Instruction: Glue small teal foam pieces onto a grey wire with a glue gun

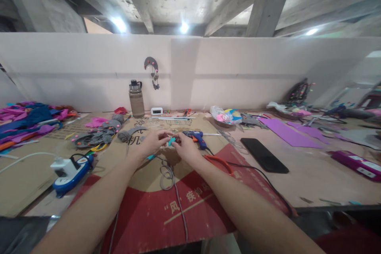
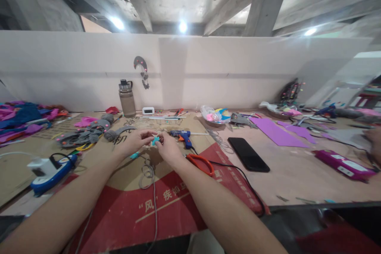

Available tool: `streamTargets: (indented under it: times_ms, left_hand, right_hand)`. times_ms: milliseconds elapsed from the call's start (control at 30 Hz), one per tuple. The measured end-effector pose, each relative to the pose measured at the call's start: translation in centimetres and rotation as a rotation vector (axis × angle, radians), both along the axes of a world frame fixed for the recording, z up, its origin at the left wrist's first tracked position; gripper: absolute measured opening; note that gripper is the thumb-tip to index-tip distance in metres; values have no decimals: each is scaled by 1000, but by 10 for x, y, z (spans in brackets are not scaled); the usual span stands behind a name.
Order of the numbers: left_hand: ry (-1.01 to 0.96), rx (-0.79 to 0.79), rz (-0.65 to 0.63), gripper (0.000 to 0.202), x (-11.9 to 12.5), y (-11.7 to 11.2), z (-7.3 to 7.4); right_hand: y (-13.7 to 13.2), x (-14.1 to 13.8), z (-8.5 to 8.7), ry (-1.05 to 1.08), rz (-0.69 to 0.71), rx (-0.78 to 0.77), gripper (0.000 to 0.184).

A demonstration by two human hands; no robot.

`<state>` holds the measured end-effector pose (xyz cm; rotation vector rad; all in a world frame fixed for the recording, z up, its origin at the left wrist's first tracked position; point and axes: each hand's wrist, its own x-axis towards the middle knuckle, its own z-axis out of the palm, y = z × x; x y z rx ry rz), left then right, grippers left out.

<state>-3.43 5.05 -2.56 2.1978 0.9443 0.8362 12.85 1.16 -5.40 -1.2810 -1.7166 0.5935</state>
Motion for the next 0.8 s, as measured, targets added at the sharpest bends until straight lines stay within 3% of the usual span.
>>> streamTargets:
  times_ms: [200, 333, 467, 600, 700, 800]
  left_hand:
    - [-240, -347, -11, 38, 4, -5, 0]
    - [-228, -323, 25, 28, 1, -4, 1]
    - [-349, -393, 93, 30, -3, -3, 6]
    - [-432, -432, 82, 32, -5, 0, 8]
    - [-491, -451, 78, 31, -4, 2, 4]
    - [-514, -469, 69, 30, -4, 3, 0]
  right_hand:
    - [6, 3, -1, 198, 74, 65, 25]
    - [2, 2, 2, 166, 80, 75, 28]
    - [-1, 4, 7, 124, 48, 101, 23]
    - [-7, 9, 22, 87, 36, 160, 20]
    - [-33, 10, 45, 105, 72, 219, 14]
    - [-90, 11, 62, 159, 149, 234, 15]
